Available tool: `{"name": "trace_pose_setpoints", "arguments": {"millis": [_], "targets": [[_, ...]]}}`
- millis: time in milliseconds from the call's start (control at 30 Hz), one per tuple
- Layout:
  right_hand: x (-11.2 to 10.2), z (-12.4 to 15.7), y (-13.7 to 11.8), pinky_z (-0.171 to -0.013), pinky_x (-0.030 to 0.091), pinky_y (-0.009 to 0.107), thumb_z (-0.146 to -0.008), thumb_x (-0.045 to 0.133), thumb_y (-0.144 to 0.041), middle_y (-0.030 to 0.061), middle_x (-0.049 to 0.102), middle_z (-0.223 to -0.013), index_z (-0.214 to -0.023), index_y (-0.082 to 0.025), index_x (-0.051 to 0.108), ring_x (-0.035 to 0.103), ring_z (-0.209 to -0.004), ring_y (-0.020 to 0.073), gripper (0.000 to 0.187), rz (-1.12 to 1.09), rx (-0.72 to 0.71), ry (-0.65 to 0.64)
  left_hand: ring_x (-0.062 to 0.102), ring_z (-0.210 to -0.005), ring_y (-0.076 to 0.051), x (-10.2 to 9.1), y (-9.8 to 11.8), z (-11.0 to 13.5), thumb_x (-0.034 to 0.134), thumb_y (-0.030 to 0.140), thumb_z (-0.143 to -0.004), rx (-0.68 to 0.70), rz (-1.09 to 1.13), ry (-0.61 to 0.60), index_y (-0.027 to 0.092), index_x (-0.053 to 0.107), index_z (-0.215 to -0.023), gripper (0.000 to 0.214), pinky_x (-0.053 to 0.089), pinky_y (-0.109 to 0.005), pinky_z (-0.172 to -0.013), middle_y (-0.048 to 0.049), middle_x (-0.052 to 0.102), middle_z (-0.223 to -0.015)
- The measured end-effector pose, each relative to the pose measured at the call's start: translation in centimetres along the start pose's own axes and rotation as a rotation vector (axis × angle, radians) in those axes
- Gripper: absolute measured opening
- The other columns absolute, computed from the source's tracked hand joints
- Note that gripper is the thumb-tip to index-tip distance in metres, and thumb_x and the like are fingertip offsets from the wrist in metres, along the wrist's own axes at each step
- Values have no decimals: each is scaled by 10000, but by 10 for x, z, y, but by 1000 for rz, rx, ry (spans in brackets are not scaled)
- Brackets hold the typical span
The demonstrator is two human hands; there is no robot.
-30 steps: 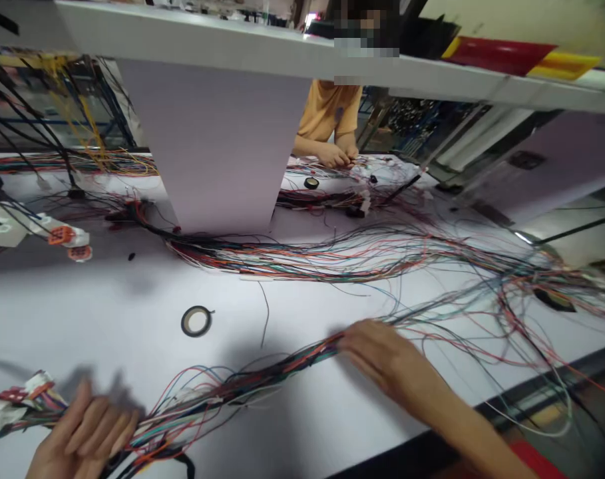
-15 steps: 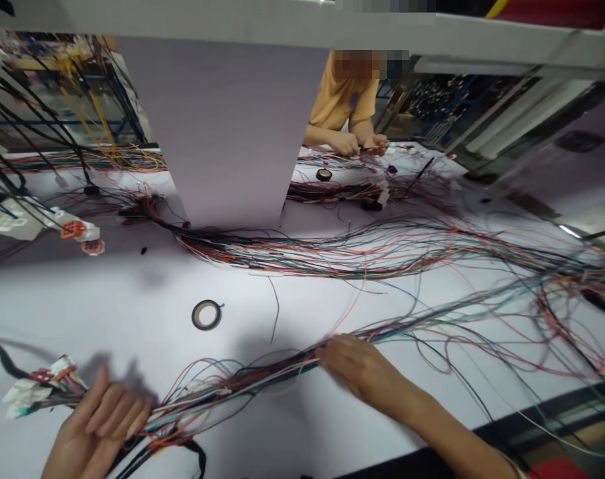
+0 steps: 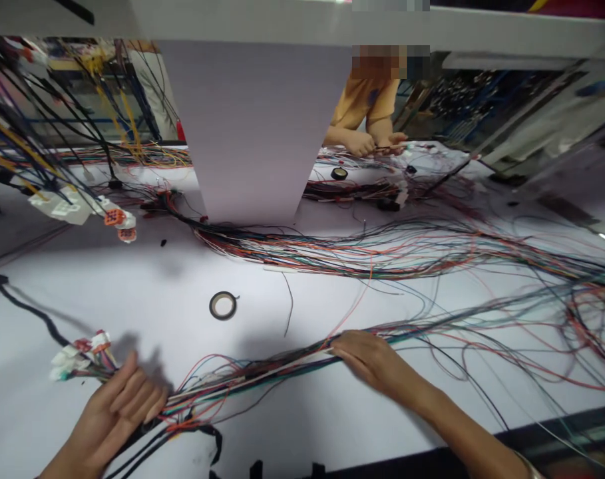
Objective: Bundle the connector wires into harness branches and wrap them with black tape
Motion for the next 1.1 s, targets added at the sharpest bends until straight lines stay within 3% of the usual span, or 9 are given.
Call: {"name": "trace_pose_setpoints", "arguments": {"millis": [133,267,400,500,600,800,933,1100], "targets": [[-2,-8,-25,-702,464,286,-945,438,-328,58,673,-867,-1003,-200,611,617,-775,178,222,18,90,-164,180,-376,-75,3,0,-3,671,441,-745,36,20,-46,221,54,-439,723,429,-273,-487,70,152,-380],[10,-21,-55,-607,416,256,-942,447,-318,40,644,-802,-937,-193,607,589,-708,160,203,36,-12,-226,119,-391,-77,7,-2,-3,686,429,-729,47,33,-65,219,44,-431,739,396,-265,-462,78,65,-411],[25,-32,-58,-513,317,268,-989,297,-254,19,587,-639,-723,-181,578,517,-556,130,394,97,-204,-157,112,-393,-77,8,-2,-2,675,420,-742,52,35,-72,217,54,-433,723,387,-259,-460,79,65,-412],[31,-37,-47,-508,313,265,-998,244,-237,15,566,-595,-703,-176,579,499,-532,122,450,84,-258,-110,140,-388,-81,8,-1,-2,654,426,-761,23,13,-87,222,73,-435,696,395,-263,-471,80,76,-401],[25,-35,-43,-542,365,254,-994,294,-282,21,574,-630,-738,-178,602,519,-582,132,414,36,-224,-109,160,-386,-80,8,0,-3,657,425,-760,-12,4,-76,225,74,-440,694,409,-268,-486,80,90,-400],[7,-19,-48,-728,485,264,-976,374,-281,70,638,-891,-1005,-197,611,598,-831,162,253,-173,-34,-69,186,-374,-72,7,2,-5,683,424,-737,2,3,-20,221,56,-456,717,404,-261,-466,76,140,-378],[18,-23,-47,-661,479,244,-979,355,-249,50,618,-792,-906,-197,626,607,-726,150,286,-106,19,-55,159,-377,-69,8,1,-4,696,402,-729,11,9,-29,220,46,-456,728,399,-261,-465,80,112,-389],[36,-39,-49,-590,427,224,-963,376,-207,31,627,-814,-979,-195,620,613,-682,129,245,55,3,-75,122,-391,-77,11,1,-3,651,384,-773,23,50,-75,222,54,-454,697,383,-258,-452,83,72,-415]]}}
Point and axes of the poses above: each hand's wrist, its own z-axis away from the middle knuckle, its own x-axis out of the palm, y = z × x, the point moved 3 cm from there along -z, towards the middle knuckle
